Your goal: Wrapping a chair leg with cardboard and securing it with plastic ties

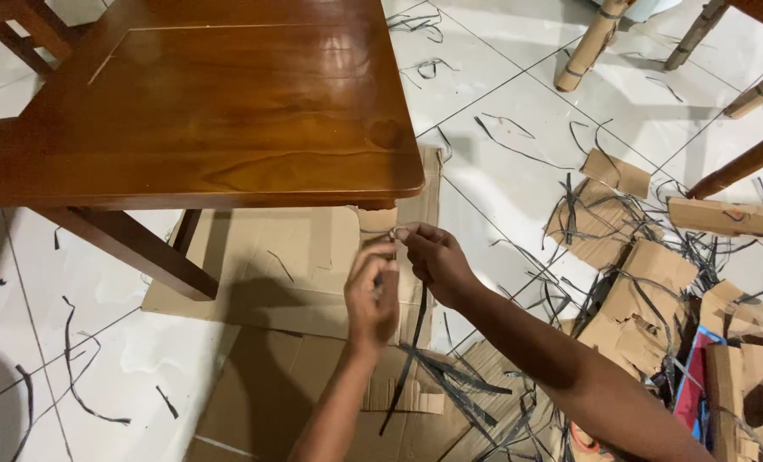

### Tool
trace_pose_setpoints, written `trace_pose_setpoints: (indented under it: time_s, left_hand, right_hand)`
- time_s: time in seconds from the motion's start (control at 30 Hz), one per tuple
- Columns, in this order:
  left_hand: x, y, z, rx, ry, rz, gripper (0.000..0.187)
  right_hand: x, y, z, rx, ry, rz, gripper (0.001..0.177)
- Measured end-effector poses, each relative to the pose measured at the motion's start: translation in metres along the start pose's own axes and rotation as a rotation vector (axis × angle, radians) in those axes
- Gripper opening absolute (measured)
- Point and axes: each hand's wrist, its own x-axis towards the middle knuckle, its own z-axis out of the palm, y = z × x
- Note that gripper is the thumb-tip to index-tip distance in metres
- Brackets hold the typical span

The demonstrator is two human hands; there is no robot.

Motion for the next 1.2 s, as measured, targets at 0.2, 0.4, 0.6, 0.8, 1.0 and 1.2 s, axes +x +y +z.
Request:
trace_pose_setpoints:
  time_s: [0.2, 0.4, 0.6, 0.8, 1.0, 1.2]
  left_hand:
    - [-0.004, -0.017, -0.007, 0.345, 0.004, 0.174, 0.025]
    - [0.02, 0.001, -0.004, 0.358, -0.04, 0.177, 0.022]
    - [0.042, -0.023, -0.02, 0.26, -0.233, 0.305, 0.029]
    - [0.082, 0.027, -0.039, 0.716, -0.626, 0.628, 0.019]
    - [0.102, 0.03, -0.049, 0.923, -0.651, 0.915, 0.004]
    - [0.107, -0.003, -0.048, 0.922, -0.622, 1.042, 0.014]
  right_hand:
    - [0.009, 0.021, -0.01, -0.133, -0.061, -0.257, 0.019]
    - [0.014, 0.018, -0.024, -0.598, -0.127, -0.678, 0.026]
    - [0.013, 0.029, -0.01, -0.6, 0.032, -0.736, 0.007]
    - [0.002, 0.028, -0.005, -0.484, -0.014, -0.756, 0.034]
    - [0.001, 0.04, 0.001, -0.459, 0.135, -0.711, 0.028]
    - [-0.009, 0.026, 0.009, -0.661, 0.243, -0.672, 0.028]
